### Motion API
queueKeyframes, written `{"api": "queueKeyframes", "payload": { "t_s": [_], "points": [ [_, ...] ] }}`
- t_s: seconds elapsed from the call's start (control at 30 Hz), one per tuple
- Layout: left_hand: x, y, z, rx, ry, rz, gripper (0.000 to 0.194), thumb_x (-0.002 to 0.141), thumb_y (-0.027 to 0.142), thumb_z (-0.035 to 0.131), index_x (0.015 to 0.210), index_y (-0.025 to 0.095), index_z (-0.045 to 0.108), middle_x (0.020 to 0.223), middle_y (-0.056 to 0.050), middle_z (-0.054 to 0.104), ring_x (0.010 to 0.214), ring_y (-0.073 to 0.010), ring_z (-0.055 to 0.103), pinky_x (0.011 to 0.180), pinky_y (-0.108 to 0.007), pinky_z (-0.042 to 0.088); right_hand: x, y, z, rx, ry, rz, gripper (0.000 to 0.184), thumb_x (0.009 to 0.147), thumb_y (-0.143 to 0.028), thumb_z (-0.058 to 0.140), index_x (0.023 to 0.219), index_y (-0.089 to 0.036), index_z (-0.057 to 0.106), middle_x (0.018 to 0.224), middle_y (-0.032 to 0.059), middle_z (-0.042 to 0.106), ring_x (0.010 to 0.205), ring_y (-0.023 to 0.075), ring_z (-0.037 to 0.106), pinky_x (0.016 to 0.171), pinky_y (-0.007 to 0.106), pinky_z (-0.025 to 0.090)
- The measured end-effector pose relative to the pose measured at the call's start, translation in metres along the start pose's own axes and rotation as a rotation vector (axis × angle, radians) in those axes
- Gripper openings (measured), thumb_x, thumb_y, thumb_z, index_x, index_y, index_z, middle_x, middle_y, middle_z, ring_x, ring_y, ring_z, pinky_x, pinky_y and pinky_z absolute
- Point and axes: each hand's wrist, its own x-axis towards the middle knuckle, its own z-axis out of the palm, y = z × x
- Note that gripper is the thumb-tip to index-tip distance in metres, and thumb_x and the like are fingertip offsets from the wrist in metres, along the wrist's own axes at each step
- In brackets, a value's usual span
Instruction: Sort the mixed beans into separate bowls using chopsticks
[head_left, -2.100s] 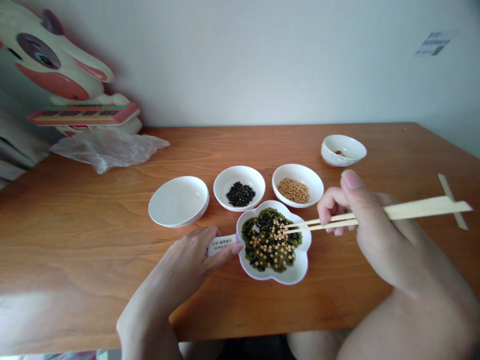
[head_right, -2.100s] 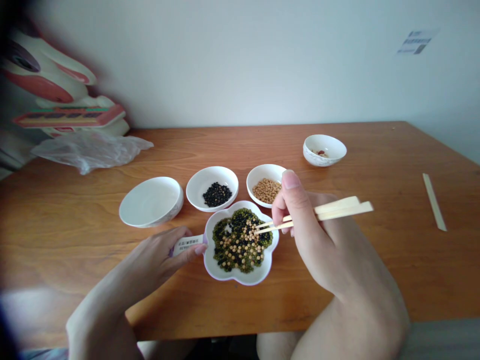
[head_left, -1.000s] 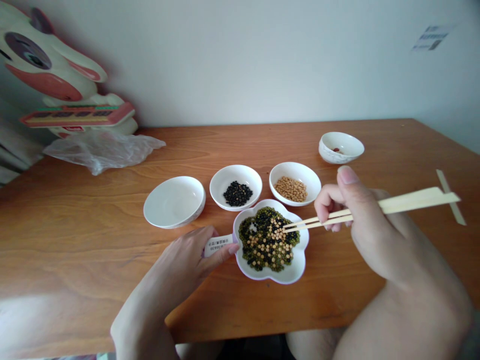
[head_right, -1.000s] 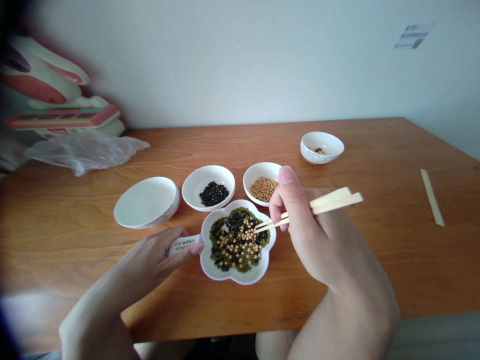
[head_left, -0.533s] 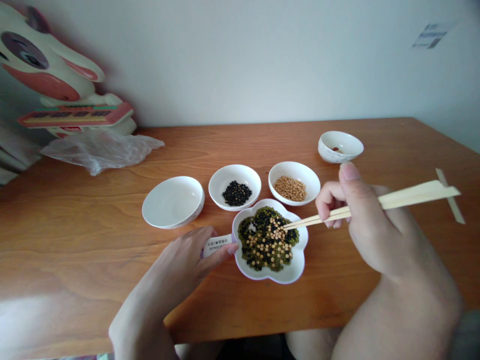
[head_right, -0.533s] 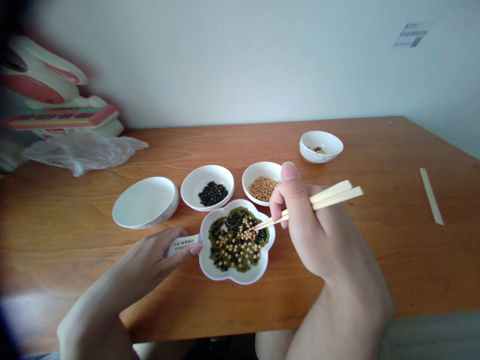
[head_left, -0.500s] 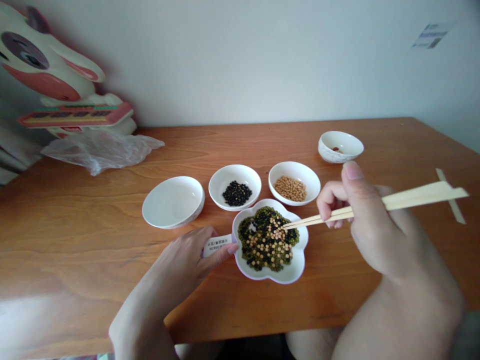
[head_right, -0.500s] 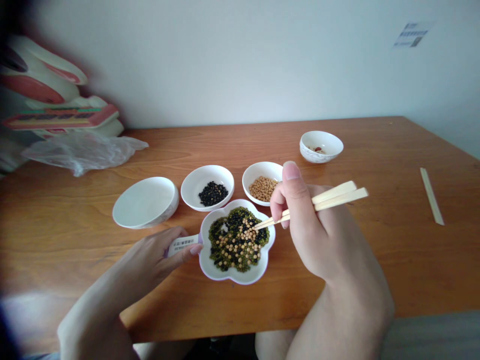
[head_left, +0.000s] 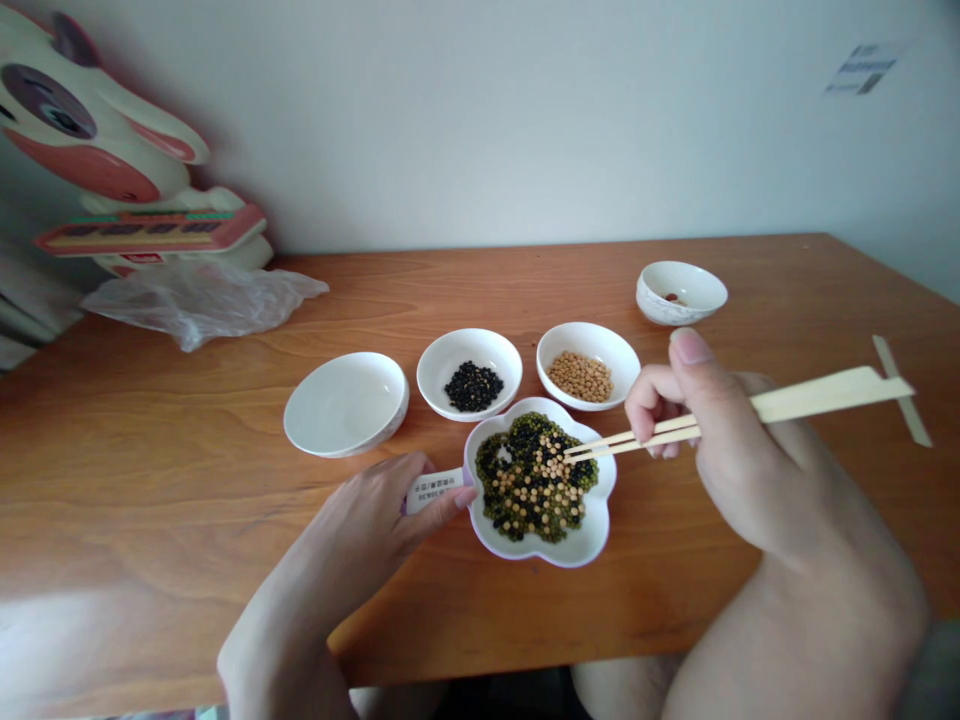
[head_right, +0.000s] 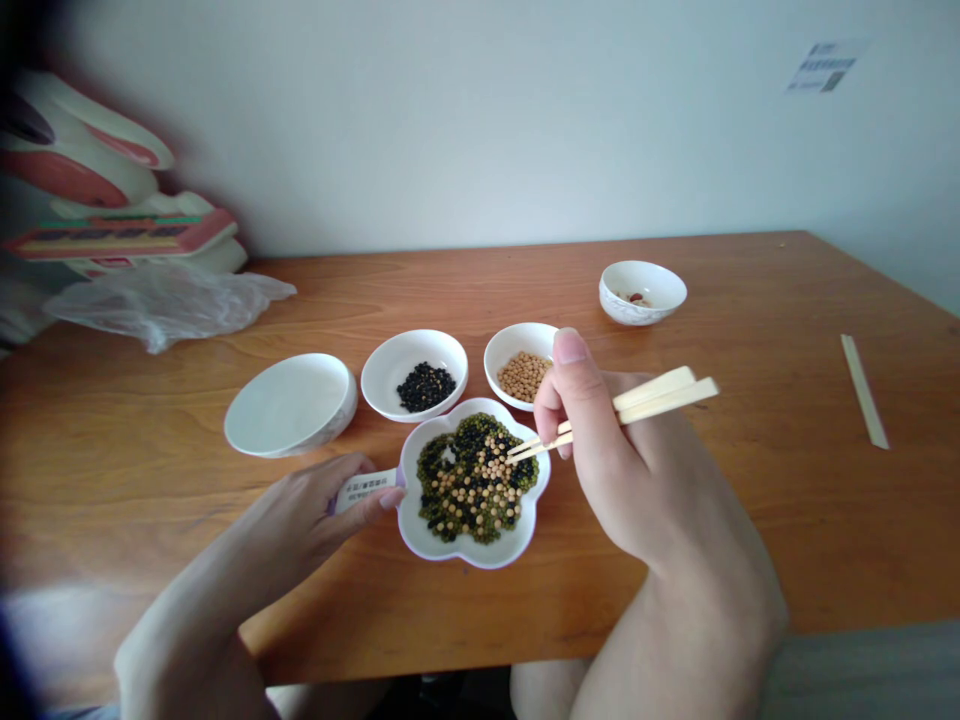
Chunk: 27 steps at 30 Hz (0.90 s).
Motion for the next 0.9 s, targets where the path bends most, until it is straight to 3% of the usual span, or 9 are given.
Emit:
{"api": "queueKeyframes", "payload": {
  "t_s": [0.23,0.5,0.9],
  "points": [
    [0.007,0.016,-0.013,-0.180,-0.004,-0.182,0.052,0.105,0.067,0.041,0.100,0.024,0.070,0.097,-0.007,0.075,0.090,-0.0257,0.071,0.088,-0.037,0.053,0.000,0.000,-0.001,-0.022,0.012,0.001,0.064,0.109,-0.065,0.026,0.067,-0.024,0.052,0.064,0.0007,0.046,0.067,0.0201,0.042,0.068,0.038,0.025],
    [0.008,0.014,-0.014,-0.220,0.021,-0.129,0.049,0.103,0.068,0.045,0.104,0.026,0.071,0.095,-0.006,0.076,0.090,-0.0250,0.070,0.085,-0.034,0.053,-0.002,-0.001,-0.002,-0.025,0.031,-0.002,0.062,0.108,-0.066,0.031,0.068,-0.024,0.053,0.067,0.0008,0.050,0.069,0.0202,0.045,0.070,0.038,0.028],
    [0.007,0.012,-0.011,-0.218,-0.008,-0.162,0.053,0.104,0.070,0.042,0.099,0.025,0.069,0.094,-0.006,0.076,0.086,-0.0243,0.070,0.088,-0.037,0.052,0.001,0.002,-0.001,-0.058,0.033,-0.008,0.064,0.108,-0.067,0.029,0.067,-0.024,0.053,0.064,0.0010,0.049,0.066,0.0198,0.047,0.068,0.038,0.030]
  ]
}}
